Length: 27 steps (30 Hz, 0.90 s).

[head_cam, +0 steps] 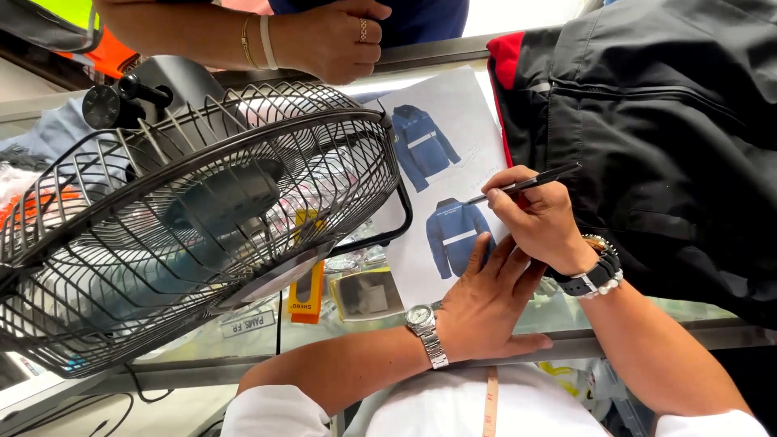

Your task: A person is inspecting a black jacket and marking a design diagram on a piece of paper with a pen while discussing with another person at a service counter.

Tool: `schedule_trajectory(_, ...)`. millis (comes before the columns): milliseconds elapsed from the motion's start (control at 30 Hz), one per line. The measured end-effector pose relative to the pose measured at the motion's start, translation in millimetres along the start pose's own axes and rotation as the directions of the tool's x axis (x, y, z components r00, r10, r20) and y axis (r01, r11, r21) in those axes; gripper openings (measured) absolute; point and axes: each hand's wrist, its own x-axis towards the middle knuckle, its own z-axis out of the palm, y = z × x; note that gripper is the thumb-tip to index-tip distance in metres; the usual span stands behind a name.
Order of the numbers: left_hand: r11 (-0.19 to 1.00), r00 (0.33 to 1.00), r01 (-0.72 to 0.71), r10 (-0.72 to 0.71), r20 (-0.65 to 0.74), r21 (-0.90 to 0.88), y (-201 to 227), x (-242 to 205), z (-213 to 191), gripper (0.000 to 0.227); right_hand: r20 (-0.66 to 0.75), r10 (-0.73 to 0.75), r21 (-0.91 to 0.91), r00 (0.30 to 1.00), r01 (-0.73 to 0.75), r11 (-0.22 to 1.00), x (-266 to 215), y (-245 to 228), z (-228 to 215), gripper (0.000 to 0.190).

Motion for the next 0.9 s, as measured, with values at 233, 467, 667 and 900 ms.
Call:
schedule_trajectory(233,1.0,1.0,-0.018,0.018,-0.026,-0.003,0.5,1.0,-3.3,0.098,0.008,-0.035,0.006,0.999,0.035,0.999,-0.3,1.7,0.1,0.009)
schedule_trajectory(467,1.0,1.0,0.0,0.0,0.001,0.015,2.1,0.9,-5.2,0.102,-0.032,0.024,0.084,0.999,-0.021,0.996,-0.5,7.4,-0.5,0.019)
schedule_trajectory(667,0.999,1.0,0.011,-0.012,0.025,0.049,3.6,3.9,-12.4,0.104,-0.051,0.131,0.249,0.99,-0.114,0.962,3.4,12.5,-6.6,0.018)
schedule_trajectory(900,1.0,1.0,0.013,-0.013,0.018,-0.029,1.7,2.9,-10.7,0.099,-0.041,0.198,0.294,0.979,-0.178,0.939,8.7,0.6,-11.3,0.017)
